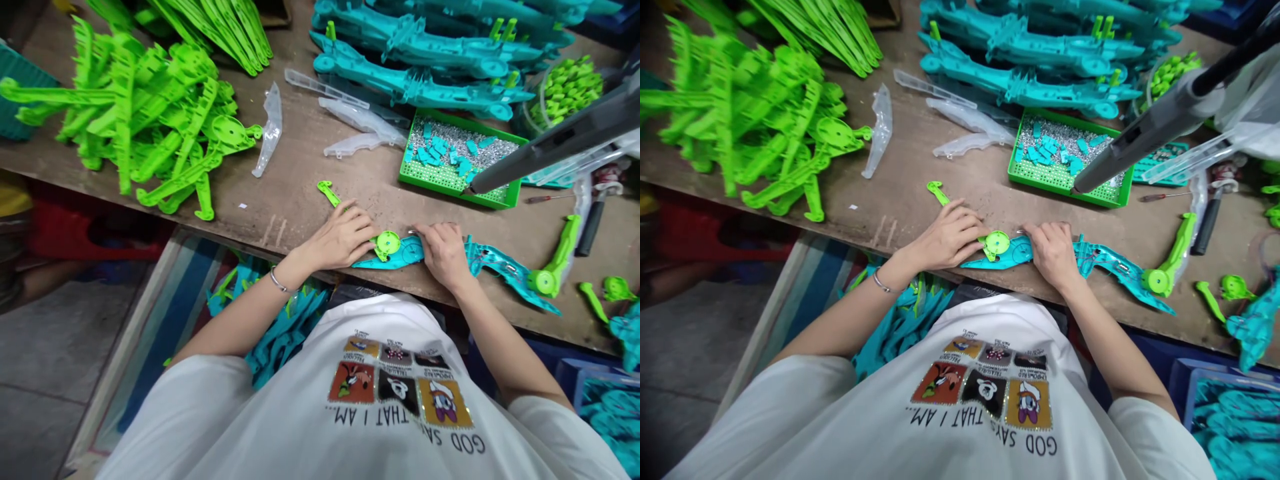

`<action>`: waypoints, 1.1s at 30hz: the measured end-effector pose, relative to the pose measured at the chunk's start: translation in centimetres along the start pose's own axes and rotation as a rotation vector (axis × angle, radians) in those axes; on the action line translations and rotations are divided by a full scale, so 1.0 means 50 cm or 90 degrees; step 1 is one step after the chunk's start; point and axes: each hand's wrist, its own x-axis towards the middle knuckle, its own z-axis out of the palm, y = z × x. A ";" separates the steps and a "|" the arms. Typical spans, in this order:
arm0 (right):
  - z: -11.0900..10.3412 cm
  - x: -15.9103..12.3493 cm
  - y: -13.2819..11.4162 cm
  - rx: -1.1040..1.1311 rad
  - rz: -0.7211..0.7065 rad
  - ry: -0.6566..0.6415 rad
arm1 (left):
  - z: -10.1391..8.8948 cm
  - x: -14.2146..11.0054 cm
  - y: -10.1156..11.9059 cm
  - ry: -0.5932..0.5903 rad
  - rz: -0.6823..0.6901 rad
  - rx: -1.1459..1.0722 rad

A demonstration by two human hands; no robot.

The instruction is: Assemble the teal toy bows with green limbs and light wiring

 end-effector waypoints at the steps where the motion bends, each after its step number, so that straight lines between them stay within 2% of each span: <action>1: 0.000 0.000 0.000 0.004 0.003 -0.002 | -0.003 0.002 -0.003 -0.007 0.003 -0.006; 8: 0.003 -0.001 0.000 -0.001 -0.011 0.002 | -0.021 0.020 -0.045 -0.031 0.047 -0.070; 11: 0.003 -0.002 -0.001 -0.001 -0.005 0.003 | -0.020 0.022 -0.050 -0.037 0.067 -0.054; 14: 0.005 -0.003 -0.003 0.003 -0.005 0.014 | -0.024 0.016 -0.030 -0.042 0.057 -0.014; 18: 0.007 -0.005 -0.007 -0.002 -0.002 0.024 | -0.022 -0.006 0.019 -0.040 0.022 0.006; 25: -0.028 0.026 -0.029 0.017 0.053 0.035 | -0.007 -0.025 0.076 0.004 -0.034 0.006; 27: -0.041 0.048 -0.040 0.022 0.027 0.046 | -0.016 -0.015 0.087 0.044 -0.062 -0.025; 30: -0.050 0.082 -0.060 0.020 -0.044 0.038 | -0.033 0.006 0.097 0.148 -0.157 -0.013; 33: -0.050 0.112 -0.079 0.022 -0.101 0.031 | -0.042 0.019 0.094 0.182 -0.188 0.032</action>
